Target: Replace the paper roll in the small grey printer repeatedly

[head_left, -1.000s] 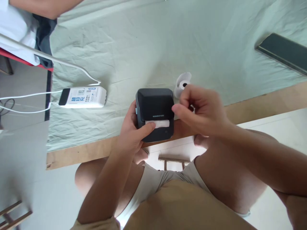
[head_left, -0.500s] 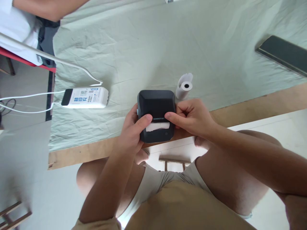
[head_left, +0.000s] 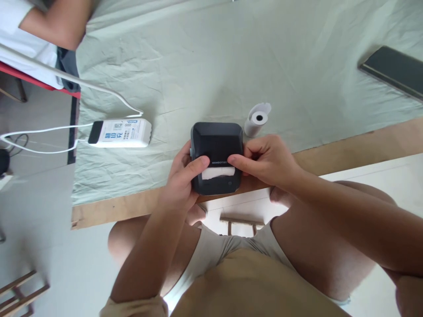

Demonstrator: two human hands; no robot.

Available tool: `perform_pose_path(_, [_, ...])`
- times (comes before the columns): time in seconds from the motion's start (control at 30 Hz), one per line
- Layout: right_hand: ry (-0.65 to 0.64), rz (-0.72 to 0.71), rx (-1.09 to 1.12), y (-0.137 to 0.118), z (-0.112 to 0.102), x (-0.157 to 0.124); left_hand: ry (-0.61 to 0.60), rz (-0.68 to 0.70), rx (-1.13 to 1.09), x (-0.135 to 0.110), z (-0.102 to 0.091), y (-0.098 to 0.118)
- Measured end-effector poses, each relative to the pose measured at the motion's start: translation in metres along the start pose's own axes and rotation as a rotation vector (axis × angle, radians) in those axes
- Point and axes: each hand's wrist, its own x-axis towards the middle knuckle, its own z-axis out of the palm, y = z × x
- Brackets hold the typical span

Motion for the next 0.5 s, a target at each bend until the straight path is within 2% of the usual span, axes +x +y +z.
perform_pose_path(0.23, [-0.047,-0.087,0.051,0.0033,-0.0005,0.0014,0.017,0.017,0.056,-0.0006,-0.0024,-0.0026])
perform_pose_path(0.5, [-0.011,-0.03,0.001,0.0017,-0.0004,0.0023,0.064,0.014,0.05,-0.0035,-0.0004,-0.0043])
